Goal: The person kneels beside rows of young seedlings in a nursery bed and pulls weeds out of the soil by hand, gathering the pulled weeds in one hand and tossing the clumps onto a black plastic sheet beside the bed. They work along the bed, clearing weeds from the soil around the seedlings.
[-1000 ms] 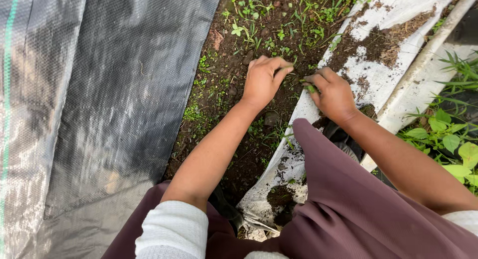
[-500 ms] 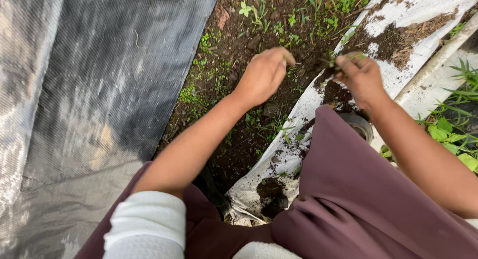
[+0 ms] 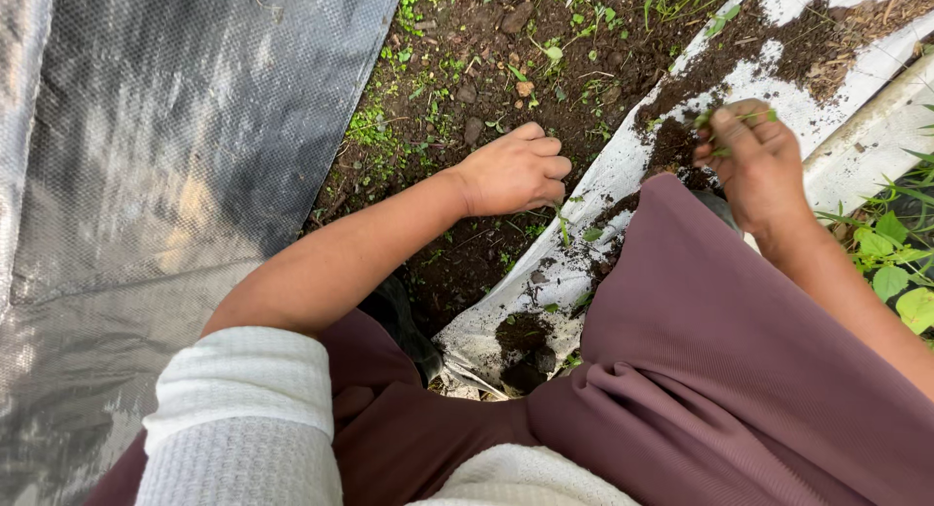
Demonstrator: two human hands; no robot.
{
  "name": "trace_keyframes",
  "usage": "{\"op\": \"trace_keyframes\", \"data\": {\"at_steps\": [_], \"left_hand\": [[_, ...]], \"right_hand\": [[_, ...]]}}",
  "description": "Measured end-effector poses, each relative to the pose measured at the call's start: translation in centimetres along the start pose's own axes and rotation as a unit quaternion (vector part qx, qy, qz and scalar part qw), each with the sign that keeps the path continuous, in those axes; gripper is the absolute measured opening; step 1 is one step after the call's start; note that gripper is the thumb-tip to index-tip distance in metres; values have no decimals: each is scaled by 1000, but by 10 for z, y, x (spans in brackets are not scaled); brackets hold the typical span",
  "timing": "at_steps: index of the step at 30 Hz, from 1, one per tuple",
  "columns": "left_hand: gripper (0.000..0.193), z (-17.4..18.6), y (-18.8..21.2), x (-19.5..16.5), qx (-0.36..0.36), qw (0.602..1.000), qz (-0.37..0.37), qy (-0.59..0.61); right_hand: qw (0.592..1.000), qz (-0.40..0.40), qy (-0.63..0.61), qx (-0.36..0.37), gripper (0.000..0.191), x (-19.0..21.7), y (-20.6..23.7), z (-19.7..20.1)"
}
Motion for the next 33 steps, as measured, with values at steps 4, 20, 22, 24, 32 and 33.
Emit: {"op": "trace_keyframes", "data": {"at_steps": [4, 20, 22, 24, 32, 33], "left_hand": [[12, 5, 2, 18, -97, 989, 76, 78], [26, -51, 18, 90, -467, 409, 419, 663], [31, -45, 35, 102, -480, 450, 441, 611], [36, -32, 47, 102, -435, 569, 453, 531], [34, 35, 49, 34, -73, 966, 214, 125], [35, 33, 49, 27, -26, 977, 189, 95]], "right_hand": [[994, -25, 103, 28, 9, -8, 1, -32], [812, 287, 506, 37, 33, 47, 43, -162], [630, 307, 713, 16, 33, 19, 40, -169], [576, 349, 739, -13, 34, -2, 49, -166], [662, 318, 677, 43, 20, -29, 28, -136], [729, 276, 625, 55, 20, -27, 23, -127]]}}
Point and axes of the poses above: each hand's wrist, its own y-axis away from the middle knuckle, its own z-axis out of the back of the hand, x = y × z, the point moved 7 cm from there along -y, towards the middle knuckle, and after that the axes turned 13 degrees about -z, right-handed, at the moved point
